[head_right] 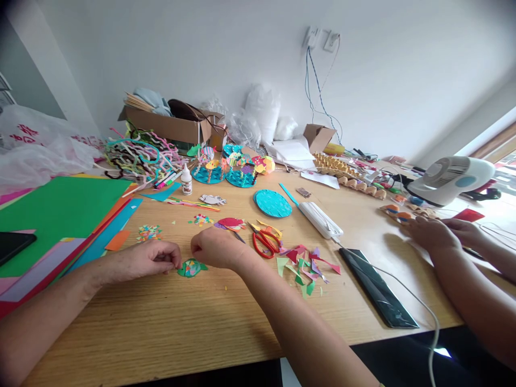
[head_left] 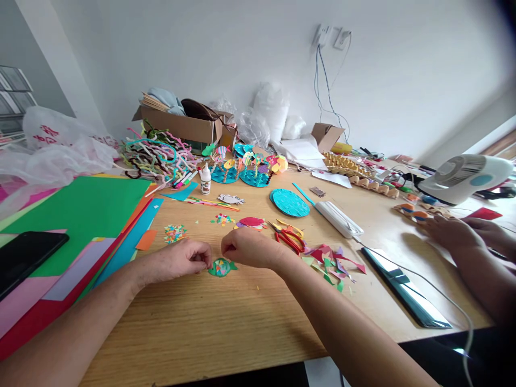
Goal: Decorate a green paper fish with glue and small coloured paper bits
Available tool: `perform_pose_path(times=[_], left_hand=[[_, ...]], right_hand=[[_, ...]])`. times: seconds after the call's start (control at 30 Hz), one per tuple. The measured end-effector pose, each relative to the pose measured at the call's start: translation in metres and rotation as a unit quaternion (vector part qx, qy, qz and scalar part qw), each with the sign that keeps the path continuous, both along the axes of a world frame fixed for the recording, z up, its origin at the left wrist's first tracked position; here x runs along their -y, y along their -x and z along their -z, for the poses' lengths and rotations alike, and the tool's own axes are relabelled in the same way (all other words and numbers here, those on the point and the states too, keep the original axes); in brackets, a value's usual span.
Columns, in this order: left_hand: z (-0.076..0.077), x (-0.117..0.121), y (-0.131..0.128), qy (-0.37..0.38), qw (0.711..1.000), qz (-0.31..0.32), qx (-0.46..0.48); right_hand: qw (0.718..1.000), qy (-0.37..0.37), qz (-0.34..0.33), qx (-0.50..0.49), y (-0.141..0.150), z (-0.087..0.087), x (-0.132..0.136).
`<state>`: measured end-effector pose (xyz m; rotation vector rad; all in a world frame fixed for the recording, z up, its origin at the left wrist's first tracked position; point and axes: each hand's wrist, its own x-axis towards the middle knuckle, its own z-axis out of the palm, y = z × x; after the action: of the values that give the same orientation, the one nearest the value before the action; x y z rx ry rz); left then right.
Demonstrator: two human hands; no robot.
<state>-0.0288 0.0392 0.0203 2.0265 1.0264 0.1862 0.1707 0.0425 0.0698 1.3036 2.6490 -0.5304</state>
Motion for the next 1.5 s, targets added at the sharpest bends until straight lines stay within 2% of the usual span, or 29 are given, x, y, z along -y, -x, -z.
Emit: perform_pose_path(times=[0.27, 0.63, 1.5], left_hand=[[-0.006, 0.001, -0.001, 0.002, 1.0, 0.005, -0.001], [-0.008, 0.003, -0.002, -0.002, 1.0, 0.0, -0.004], [-0.006, 0.002, -0.001, -0.012, 1.0, 0.0, -0.014]], right_hand=[[0.997, -0.016, 0.007, -0.07, -0.007, 0.014, 0.017], [0.998, -0.011, 0.019, -0.066, 0.001, 0.02, 0.016], [0.998, -0.012, 0.015, -0.067, 0.001, 0.017, 0.016]])
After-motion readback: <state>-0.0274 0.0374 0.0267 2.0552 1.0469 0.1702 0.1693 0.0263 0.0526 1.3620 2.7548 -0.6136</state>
